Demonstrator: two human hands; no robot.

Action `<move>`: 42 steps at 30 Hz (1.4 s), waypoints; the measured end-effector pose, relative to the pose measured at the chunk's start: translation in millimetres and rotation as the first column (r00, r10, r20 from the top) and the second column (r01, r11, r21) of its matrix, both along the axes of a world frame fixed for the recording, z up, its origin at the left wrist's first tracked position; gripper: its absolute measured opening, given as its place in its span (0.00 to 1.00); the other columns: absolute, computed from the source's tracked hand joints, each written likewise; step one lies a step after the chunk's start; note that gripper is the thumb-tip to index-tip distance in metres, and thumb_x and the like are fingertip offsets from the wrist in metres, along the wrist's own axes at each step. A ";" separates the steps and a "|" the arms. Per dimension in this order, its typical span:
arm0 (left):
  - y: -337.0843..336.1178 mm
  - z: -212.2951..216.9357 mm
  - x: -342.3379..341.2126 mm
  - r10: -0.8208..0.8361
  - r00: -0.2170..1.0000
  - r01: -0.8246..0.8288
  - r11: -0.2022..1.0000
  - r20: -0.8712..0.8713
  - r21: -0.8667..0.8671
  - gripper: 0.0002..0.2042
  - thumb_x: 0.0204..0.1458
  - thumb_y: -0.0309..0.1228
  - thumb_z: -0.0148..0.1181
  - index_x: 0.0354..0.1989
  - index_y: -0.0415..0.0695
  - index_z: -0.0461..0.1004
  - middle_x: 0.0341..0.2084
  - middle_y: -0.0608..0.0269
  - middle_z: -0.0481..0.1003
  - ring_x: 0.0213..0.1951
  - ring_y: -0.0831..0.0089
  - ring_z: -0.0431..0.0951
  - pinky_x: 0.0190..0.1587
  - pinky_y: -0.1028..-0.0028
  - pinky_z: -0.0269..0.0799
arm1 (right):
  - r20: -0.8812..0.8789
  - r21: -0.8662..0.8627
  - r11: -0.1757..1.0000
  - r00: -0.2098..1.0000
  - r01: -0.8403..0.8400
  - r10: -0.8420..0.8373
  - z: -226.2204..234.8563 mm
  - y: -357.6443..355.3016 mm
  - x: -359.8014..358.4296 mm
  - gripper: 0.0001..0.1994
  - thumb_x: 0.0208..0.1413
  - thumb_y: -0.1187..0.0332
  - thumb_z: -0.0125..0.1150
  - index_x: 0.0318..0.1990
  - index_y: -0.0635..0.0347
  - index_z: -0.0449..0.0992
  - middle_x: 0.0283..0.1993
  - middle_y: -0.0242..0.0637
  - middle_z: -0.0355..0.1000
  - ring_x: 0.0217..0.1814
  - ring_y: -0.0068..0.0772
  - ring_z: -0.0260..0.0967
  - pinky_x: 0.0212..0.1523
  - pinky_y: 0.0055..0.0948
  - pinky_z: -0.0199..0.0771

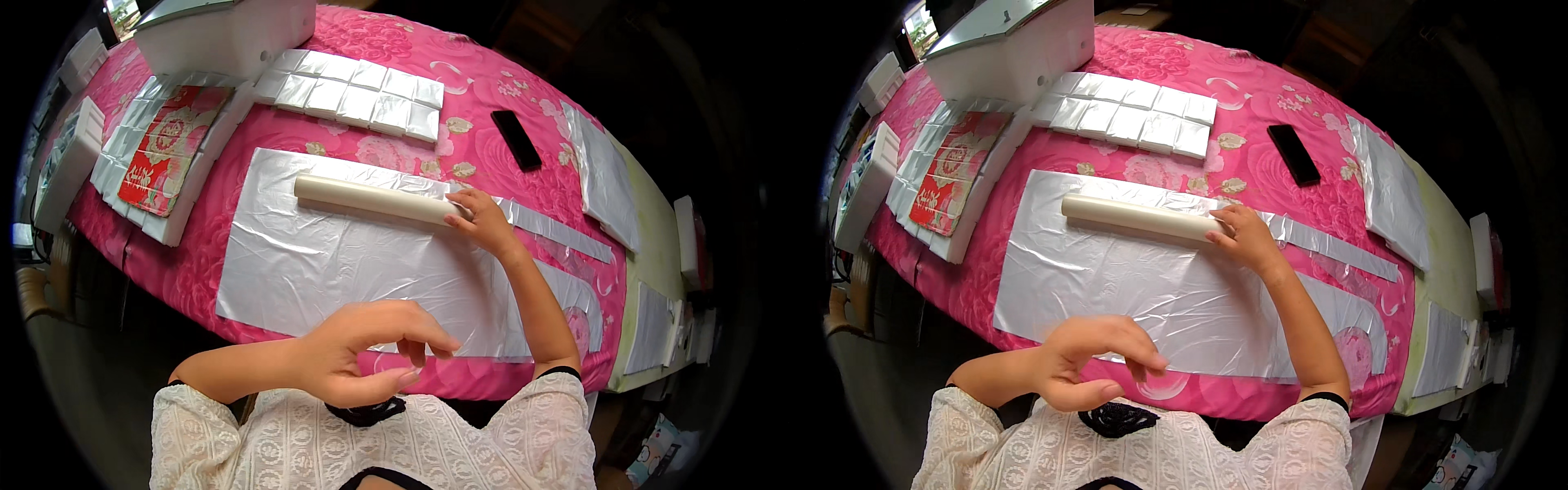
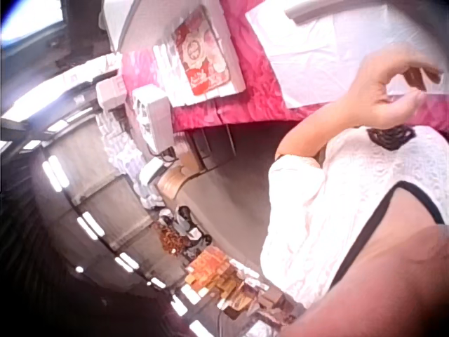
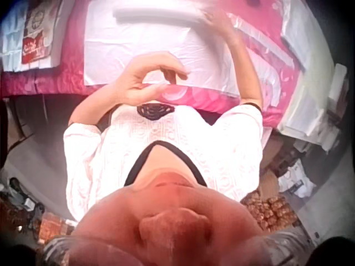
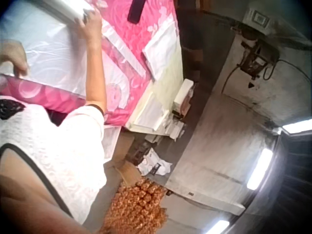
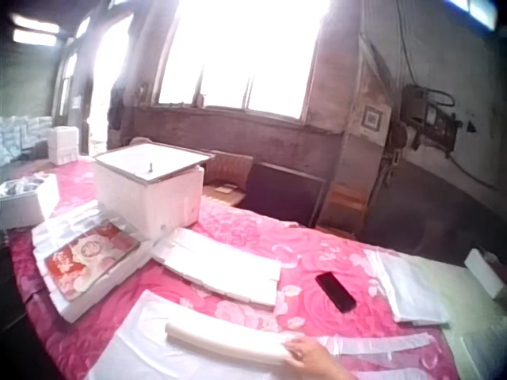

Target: The person wraps small rectangular items in clear plastic film on a pink floral tablecloth. They unroll film, place an item, fold the film around it, and set the wrapped item aside, repeating the process.

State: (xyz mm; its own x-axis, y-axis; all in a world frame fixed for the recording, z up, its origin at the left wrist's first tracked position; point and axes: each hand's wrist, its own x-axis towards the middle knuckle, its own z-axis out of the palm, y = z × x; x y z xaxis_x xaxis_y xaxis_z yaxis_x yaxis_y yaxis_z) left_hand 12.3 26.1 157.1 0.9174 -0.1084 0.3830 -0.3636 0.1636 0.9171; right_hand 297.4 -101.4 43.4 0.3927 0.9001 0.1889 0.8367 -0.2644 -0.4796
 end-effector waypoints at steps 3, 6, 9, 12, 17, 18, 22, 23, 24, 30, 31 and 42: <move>-19.8 -39.3 11.8 0.087 0.977 0.003 0.908 -0.196 0.418 0.23 0.46 0.28 0.58 0.52 0.35 0.66 0.45 0.49 0.70 0.41 0.60 0.74 0.45 0.67 0.69 | 0.104 -0.139 0.988 0.993 0.068 -0.053 12.7 -24.3 -36.2 0.21 0.47 0.61 0.63 0.48 0.60 0.73 0.42 0.44 0.70 0.45 0.43 0.66 0.45 0.35 0.68; -41.9 -91.5 21.9 0.254 0.963 -0.124 0.704 -0.085 0.700 0.30 0.46 0.32 0.60 0.58 0.36 0.59 0.53 0.44 0.63 0.50 0.53 0.68 0.52 0.62 0.64 | 0.116 -0.214 0.951 0.973 0.223 -0.201 11.4 -58.9 -89.9 0.22 0.48 0.62 0.61 0.50 0.62 0.71 0.37 0.43 0.69 0.41 0.43 0.67 0.41 0.36 0.69; -59.6 -125.8 31.0 0.409 0.913 -0.264 0.556 0.017 0.788 0.36 0.47 0.37 0.59 0.62 0.38 0.51 0.60 0.38 0.50 0.60 0.45 0.56 0.60 0.58 0.54 | -0.125 -0.208 0.939 0.944 0.275 -0.305 7.7 -91.1 -137.1 0.22 0.50 0.63 0.59 0.51 0.64 0.70 0.37 0.43 0.69 0.39 0.43 0.67 0.40 0.36 0.69; -77.2 -142.2 40.8 0.426 0.903 -0.281 0.488 0.055 0.826 0.39 0.48 0.42 0.58 0.65 0.39 0.46 0.63 0.34 0.40 0.64 0.41 0.45 0.64 0.56 0.45 | -0.234 -0.071 0.970 0.942 0.232 -0.242 -1.1 -118.4 -158.6 0.21 0.51 0.64 0.57 0.51 0.67 0.69 0.44 0.46 0.68 0.47 0.45 0.65 0.47 0.37 0.67; -105.4 -142.0 55.0 0.407 0.906 -0.284 0.387 0.114 0.877 0.39 0.47 0.43 0.56 0.65 0.40 0.46 0.64 0.35 0.35 0.66 0.40 0.38 0.65 0.55 0.39 | 0.109 -0.024 0.969 0.965 0.244 -0.240 -37.8 -167.4 -107.6 0.24 0.54 0.65 0.51 0.57 0.66 0.63 0.63 0.49 0.57 0.66 0.48 0.50 0.65 0.38 0.49; -108.8 -139.0 56.4 0.420 0.899 -0.289 0.360 0.123 0.887 0.39 0.47 0.42 0.57 0.65 0.40 0.46 0.65 0.36 0.35 0.66 0.41 0.38 0.65 0.55 0.39 | 0.108 -0.075 0.960 0.959 0.270 -0.262 -41.4 -182.4 -86.3 0.25 0.55 0.64 0.49 0.60 0.65 0.60 0.66 0.48 0.52 0.69 0.48 0.46 0.66 0.39 0.46; -118.0 -136.2 61.0 0.426 0.899 -0.269 0.348 0.104 0.898 0.37 0.46 0.39 0.57 0.64 0.41 0.48 0.65 0.39 0.36 0.66 0.44 0.37 0.65 0.56 0.40 | 0.199 -0.037 0.808 0.796 0.589 -0.571 -53.8 -272.3 1.8 0.22 0.57 0.65 0.44 0.58 0.69 0.62 0.64 0.50 0.55 0.67 0.47 0.51 0.65 0.36 0.49; -119.1 -133.9 61.7 0.425 0.900 -0.264 0.356 0.096 0.897 0.37 0.46 0.38 0.57 0.64 0.41 0.50 0.65 0.40 0.36 0.66 0.44 0.37 0.65 0.56 0.39 | 0.243 -0.026 0.744 0.726 0.668 -0.643 -55.0 -298.9 18.8 0.22 0.57 0.66 0.44 0.57 0.69 0.63 0.64 0.50 0.56 0.66 0.48 0.52 0.65 0.34 0.51; -120.0 -133.8 62.2 0.423 0.900 -0.265 0.347 0.102 0.900 0.37 0.46 0.38 0.57 0.64 0.41 0.50 0.65 0.40 0.36 0.66 0.44 0.37 0.65 0.56 0.39 | 0.282 -0.005 0.670 0.644 0.742 -0.711 -57.3 -324.0 33.0 0.21 0.57 0.66 0.45 0.56 0.68 0.65 0.62 0.48 0.59 0.65 0.46 0.55 0.63 0.34 0.54; -122.3 -136.0 62.2 0.414 0.901 -0.282 0.329 0.130 0.901 0.36 0.46 0.37 0.57 0.64 0.41 0.50 0.65 0.40 0.36 0.66 0.44 0.37 0.65 0.56 0.39 | 0.301 0.206 0.542 0.475 0.815 -0.827 -62.8 -360.0 45.1 0.10 0.52 0.67 0.53 0.37 0.61 0.76 0.43 0.39 0.74 0.47 0.40 0.70 0.48 0.34 0.69; -122.3 -136.1 61.6 0.414 0.901 -0.280 0.331 0.128 0.901 0.36 0.46 0.38 0.57 0.64 0.41 0.50 0.65 0.40 0.36 0.66 0.44 0.37 0.65 0.56 0.38 | 0.296 0.189 0.510 0.447 0.839 -0.844 -54.7 -349.7 38.9 0.08 0.51 0.68 0.55 0.35 0.61 0.76 0.41 0.38 0.75 0.45 0.40 0.71 0.45 0.35 0.69; -127.3 -114.5 58.1 0.264 0.963 -0.243 0.780 0.049 0.577 0.30 0.50 0.32 0.55 0.62 0.39 0.54 0.64 0.41 0.46 0.65 0.53 0.50 0.63 0.59 0.48 | -0.212 0.291 0.688 0.746 0.665 -0.631 22.7 -230.4 -73.7 0.07 0.45 0.73 0.62 0.28 0.61 0.68 0.23 0.32 0.69 0.21 0.24 0.65 0.24 0.24 0.65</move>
State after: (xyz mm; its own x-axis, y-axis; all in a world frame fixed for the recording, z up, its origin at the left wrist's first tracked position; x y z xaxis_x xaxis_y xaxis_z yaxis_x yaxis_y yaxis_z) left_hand 70.4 -101.2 42.6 0.9538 -0.0596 0.2945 -0.2851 -0.4890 0.8244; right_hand 223.7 -331.8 66.1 0.8842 0.3035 0.3550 0.4665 -0.5381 -0.7020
